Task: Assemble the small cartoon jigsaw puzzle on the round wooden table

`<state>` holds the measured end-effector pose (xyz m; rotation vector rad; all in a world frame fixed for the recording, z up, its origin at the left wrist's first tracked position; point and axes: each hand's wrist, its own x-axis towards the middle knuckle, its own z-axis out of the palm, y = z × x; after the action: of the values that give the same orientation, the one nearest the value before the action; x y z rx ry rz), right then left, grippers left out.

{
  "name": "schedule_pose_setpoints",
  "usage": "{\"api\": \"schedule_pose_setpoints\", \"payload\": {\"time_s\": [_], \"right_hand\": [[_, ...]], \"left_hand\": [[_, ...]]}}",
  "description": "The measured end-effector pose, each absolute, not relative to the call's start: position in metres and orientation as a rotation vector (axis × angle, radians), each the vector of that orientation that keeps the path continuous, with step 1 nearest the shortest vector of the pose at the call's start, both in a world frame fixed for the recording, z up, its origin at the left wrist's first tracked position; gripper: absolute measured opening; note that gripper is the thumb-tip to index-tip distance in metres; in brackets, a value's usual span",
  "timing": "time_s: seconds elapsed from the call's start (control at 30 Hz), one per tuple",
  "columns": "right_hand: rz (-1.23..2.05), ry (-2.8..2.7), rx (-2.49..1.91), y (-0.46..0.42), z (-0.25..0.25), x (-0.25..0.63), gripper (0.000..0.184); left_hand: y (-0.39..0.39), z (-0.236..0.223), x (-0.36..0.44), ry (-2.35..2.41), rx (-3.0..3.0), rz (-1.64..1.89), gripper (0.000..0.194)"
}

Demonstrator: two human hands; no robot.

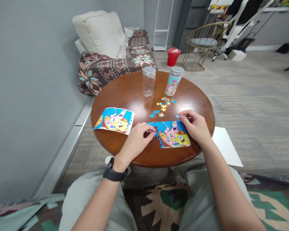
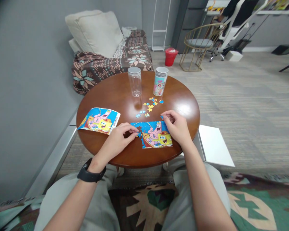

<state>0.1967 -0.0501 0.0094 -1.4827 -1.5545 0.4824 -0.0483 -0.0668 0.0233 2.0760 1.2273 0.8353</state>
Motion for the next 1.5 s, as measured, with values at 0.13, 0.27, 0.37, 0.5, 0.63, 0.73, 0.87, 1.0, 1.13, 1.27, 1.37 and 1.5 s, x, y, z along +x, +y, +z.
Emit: {"api": "schedule_pose_setpoints", "payload": {"time_s": [0.13, 0.27, 0.37, 0.5, 0.63, 0.73, 0.87, 1.0, 1.13, 1.27, 1.37, 1.5], "right_hand": [[0.472, -1.551, -1.486, -0.051, 0.009, 0.198, 0.023], [0.474, -1.525, -1.471, -0.049, 0.007, 0.199, 0.025], [0.471, -1.516, -1.473, -0.049, 0.006, 0.199, 0.026], [0.472, -1.520, -1.470, -0.048, 0.006, 0.199, 0.024], [0.488, -1.524, -1.487, -0.048, 0.006, 0.199, 0.023], [0.498, -1.526, -1.488, -0.047, 0.005, 0.199, 0.024], [0.503, -1.521, -1.485, -0.047, 0.005, 0.199, 0.023], [0.509, -1.518, -1.498, -0.047, 0.006, 0.199, 0.022], [0.504, -1.516, -1.497, -0.047, 0.006, 0.198, 0.020], [0.427, -1.517, -1.500, -0.046, 0.005, 0.198, 0.020], [0.297, -1.518, -1.523, -0.045, 0.004, 0.199, 0.018], [0.188, -1.545, -1.600, -0.042, -0.002, 0.201, 0.023]], "left_hand": [[-0.068, 0.022, -0.050, 1.202, 2.144, 0.815, 0.011], [-0.067, 0.019, -0.052, 1.174, 2.243, 0.778, 0.012], [-0.067, 0.018, -0.052, 1.182, 2.285, 0.771, 0.011], [-0.068, 0.017, -0.049, 1.196, 2.330, 0.785, 0.012], [-0.072, 0.017, -0.047, 1.206, 2.446, 0.765, 0.013], [-0.074, 0.017, -0.046, 1.220, 2.543, 0.749, 0.015], [-0.076, 0.018, -0.044, 1.225, 2.669, 0.709, 0.018], [-0.078, 0.020, -0.042, 1.238, 2.762, 0.635, 0.018], [-0.078, 0.021, -0.041, 1.229, 2.689, 0.649, 0.011], [-0.078, 0.025, -0.045, 1.229, 2.418, 0.736, 0.032], [-0.079, 0.029, -0.049, 1.222, 2.299, 0.742, 0.046], [-0.075, 0.034, -0.052, 1.274, 2.239, 0.684, 0.042]]}}
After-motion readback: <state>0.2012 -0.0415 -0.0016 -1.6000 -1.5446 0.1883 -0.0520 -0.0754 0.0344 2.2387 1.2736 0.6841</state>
